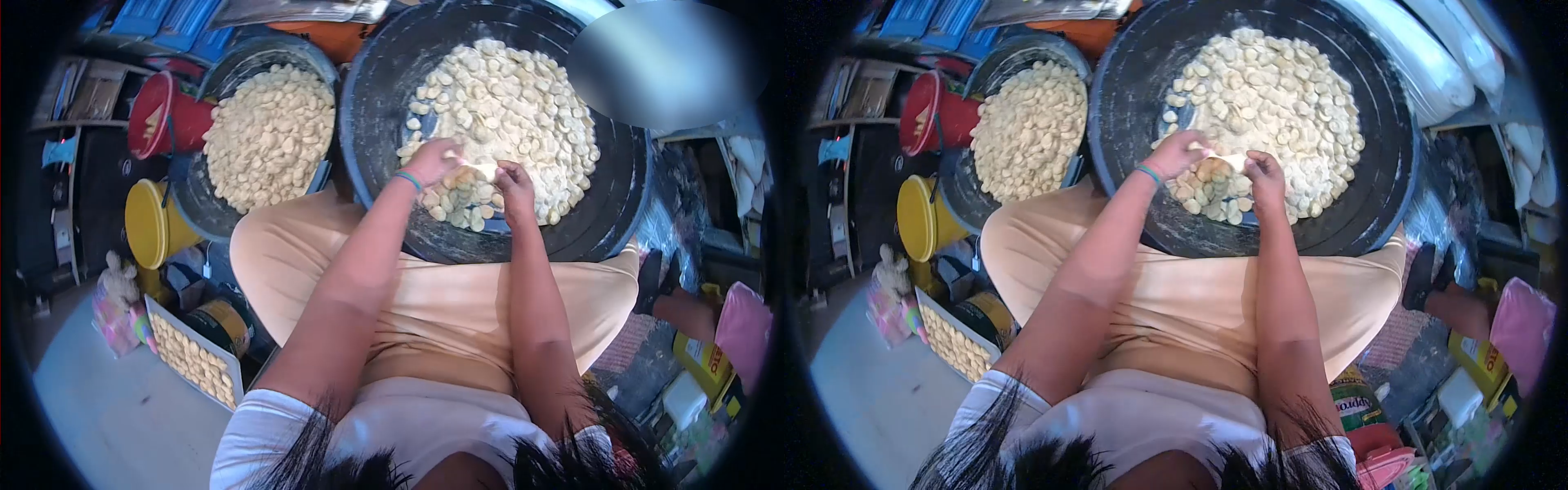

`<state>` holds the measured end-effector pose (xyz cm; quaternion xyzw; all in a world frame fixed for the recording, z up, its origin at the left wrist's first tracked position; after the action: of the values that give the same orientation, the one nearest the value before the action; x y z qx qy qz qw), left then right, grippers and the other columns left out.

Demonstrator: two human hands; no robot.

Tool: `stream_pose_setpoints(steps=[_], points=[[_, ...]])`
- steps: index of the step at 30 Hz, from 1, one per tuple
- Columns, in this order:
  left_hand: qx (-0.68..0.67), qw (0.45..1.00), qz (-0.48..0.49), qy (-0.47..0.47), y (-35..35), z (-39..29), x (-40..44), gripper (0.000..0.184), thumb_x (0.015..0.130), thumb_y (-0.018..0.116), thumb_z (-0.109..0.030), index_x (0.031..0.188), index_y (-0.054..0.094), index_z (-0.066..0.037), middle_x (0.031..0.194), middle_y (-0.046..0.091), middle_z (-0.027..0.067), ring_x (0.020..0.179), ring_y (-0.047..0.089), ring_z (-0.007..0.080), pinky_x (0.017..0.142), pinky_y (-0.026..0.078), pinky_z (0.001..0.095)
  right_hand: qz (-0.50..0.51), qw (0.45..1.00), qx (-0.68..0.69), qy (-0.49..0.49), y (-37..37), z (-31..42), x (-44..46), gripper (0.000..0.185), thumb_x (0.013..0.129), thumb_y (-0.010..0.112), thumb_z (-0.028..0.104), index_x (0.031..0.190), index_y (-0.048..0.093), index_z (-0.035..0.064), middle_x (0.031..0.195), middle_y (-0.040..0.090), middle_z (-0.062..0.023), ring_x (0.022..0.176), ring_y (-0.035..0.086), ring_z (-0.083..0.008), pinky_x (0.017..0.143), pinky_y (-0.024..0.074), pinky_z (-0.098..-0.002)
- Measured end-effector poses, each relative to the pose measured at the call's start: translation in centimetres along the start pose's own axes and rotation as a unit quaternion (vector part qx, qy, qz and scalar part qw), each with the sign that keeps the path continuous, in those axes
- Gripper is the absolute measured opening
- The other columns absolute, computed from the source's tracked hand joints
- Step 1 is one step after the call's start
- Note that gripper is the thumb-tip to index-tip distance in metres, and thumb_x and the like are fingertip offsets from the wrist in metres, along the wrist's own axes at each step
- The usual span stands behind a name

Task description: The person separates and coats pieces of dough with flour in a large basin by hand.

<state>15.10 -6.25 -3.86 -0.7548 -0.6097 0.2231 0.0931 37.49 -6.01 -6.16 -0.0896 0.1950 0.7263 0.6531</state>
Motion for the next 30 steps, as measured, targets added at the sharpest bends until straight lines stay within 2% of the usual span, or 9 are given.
stream_pose_setpoints(steps=[8, 12, 17, 20, 21, 23, 26, 27, 30], points=[[0.153, 0.956, -0.071, -0.241, -0.6, 9.2, 2.8, 0.044, 0.072, 0.068, -0.019, 0.115, 0.062, -0.011, 0.115, 0.05, 0.0204, 0.113, 0.05, 0.0371, 0.101, 0.039, 0.0367, 0.002, 0.963, 0.128, 0.235, -0.4, -2.1, -0.2, 0.022, 0.096, 0.054, 0.025, 0.105, 0.061, 0.0061, 0.092, 0.062, -0.0025, 0.079, 0.059, -0.0122, 0.071, 0.0476, -0.0276], [0.132, 0.962, -0.063, -0.231, -0.1, 11.9, 6.0, 0.059, 0.072, 0.069, -0.019, 0.128, 0.053, -0.015, 0.133, 0.043, 0.0191, 0.122, 0.046, 0.0357, 0.103, 0.038, 0.039, 0.083, 0.957, -0.082, 0.267, -0.3, -3.6, 0.6, 0.042, 0.091, 0.055, 0.045, 0.105, 0.063, 0.0063, 0.097, 0.062, -0.0026, 0.096, 0.055, -0.0134, 0.083, 0.0432, -0.0312], [0.342, 0.896, 0.118, -0.257, 1.0, 9.0, 5.9, 0.066, 0.074, 0.069, -0.025, 0.135, 0.045, -0.021, 0.134, 0.044, 0.017, 0.123, 0.044, 0.0367, 0.101, 0.038, 0.0395, 0.065, 0.947, -0.098, 0.3, -1.3, -4.9, 0.1, 0.044, 0.09, 0.057, 0.043, 0.119, 0.056, 0.0089, 0.108, 0.058, -0.001, 0.101, 0.053, -0.0135, 0.085, 0.0415, -0.0307], [0.195, 0.937, 0.177, -0.228, 0.6, 13.2, 7.2, 0.061, 0.077, 0.067, -0.028, 0.133, 0.045, -0.016, 0.13, 0.048, 0.0156, 0.117, 0.05, 0.0326, 0.1, 0.04, 0.039, 0.061, 0.942, -0.125, 0.305, -1.6, -5.0, 0.4, 0.042, 0.09, 0.06, 0.038, 0.121, 0.055, 0.0102, 0.109, 0.057, -0.0011, 0.099, 0.053, -0.0135, 0.085, 0.0415, -0.0299], [0.025, 0.948, 0.178, -0.262, 0.5, 12.6, 7.2, 0.055, 0.077, 0.067, -0.03, 0.128, 0.049, -0.016, 0.123, 0.052, 0.0131, 0.113, 0.052, 0.029, 0.096, 0.042, 0.0394, 0.056, 0.954, -0.11, 0.273, -1.4, -4.5, 0.5, 0.043, 0.088, 0.062, 0.036, 0.121, 0.054, 0.0092, 0.111, 0.056, -0.0031, 0.1, 0.053, -0.0143, 0.086, 0.0421, -0.0311], [-0.313, 0.884, 0.164, -0.307, -0.3, 10.4, 6.8, 0.044, 0.077, 0.066, -0.033, 0.117, 0.058, -0.016, 0.11, 0.06, 0.008, 0.105, 0.057, 0.0218, 0.089, 0.045, 0.0403, 0.05, 0.974, -0.079, 0.208, 0.0, -2.5, 0.6, 0.045, 0.085, 0.067, 0.031, 0.121, 0.054, 0.0073, 0.114, 0.056, -0.0069, 0.102, 0.053, -0.0161, 0.087, 0.0434, -0.0333], [-0.478, 0.814, 0.191, -0.269, 0.0, 4.4, 5.6, 0.034, 0.084, 0.061, -0.031, 0.113, 0.058, -0.014, 0.098, 0.063, 0.0033, 0.09, 0.06, 0.0164, 0.078, 0.049, 0.0369, 0.083, 0.991, -0.056, 0.094, 3.3, 2.4, -0.2, 0.054, 0.082, 0.071, 0.024, 0.128, 0.049, 0.006, 0.127, 0.05, -0.0117, 0.109, 0.053, -0.0189, 0.094, 0.0416, -0.0353], [-0.494, 0.81, 0.17, -0.266, 0.2, 1.5, 4.8, 0.028, 0.088, 0.057, -0.029, 0.11, 0.058, -0.012, 0.095, 0.063, 0.0024, 0.079, 0.061, 0.0148, 0.065, 0.05, 0.0317, 0.078, 0.991, -0.105, 0.023, 3.7, 2.8, -0.3, 0.053, 0.082, 0.07, 0.02, 0.128, 0.049, 0.0049, 0.123, 0.052, -0.0119, 0.11, 0.052, -0.0188, 0.093, 0.0431, -0.0348], [-0.551, 0.799, 0.173, -0.171, 1.1, -1.0, 2.5, 0.033, 0.091, 0.053, -0.03, 0.118, 0.054, -0.012, 0.099, 0.063, 0.0036, 0.083, 0.064, 0.0142, 0.067, 0.055, 0.0294, 0.065, 0.976, -0.167, -0.122, 4.7, 3.0, -0.3, 0.049, 0.083, 0.069, 0.011, 0.126, 0.049, 0.0021, 0.116, 0.056, -0.0129, 0.11, 0.052, -0.0184, 0.088, 0.0476, -0.0327]])
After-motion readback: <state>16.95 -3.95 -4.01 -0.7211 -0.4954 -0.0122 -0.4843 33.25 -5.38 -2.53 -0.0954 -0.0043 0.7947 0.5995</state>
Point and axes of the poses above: each hand's wrist, its own x-axis towards the middle knuckle, its own y-axis out of the palm, z = x × y, the point moved 1 cm from there along x, towards the middle knuckle
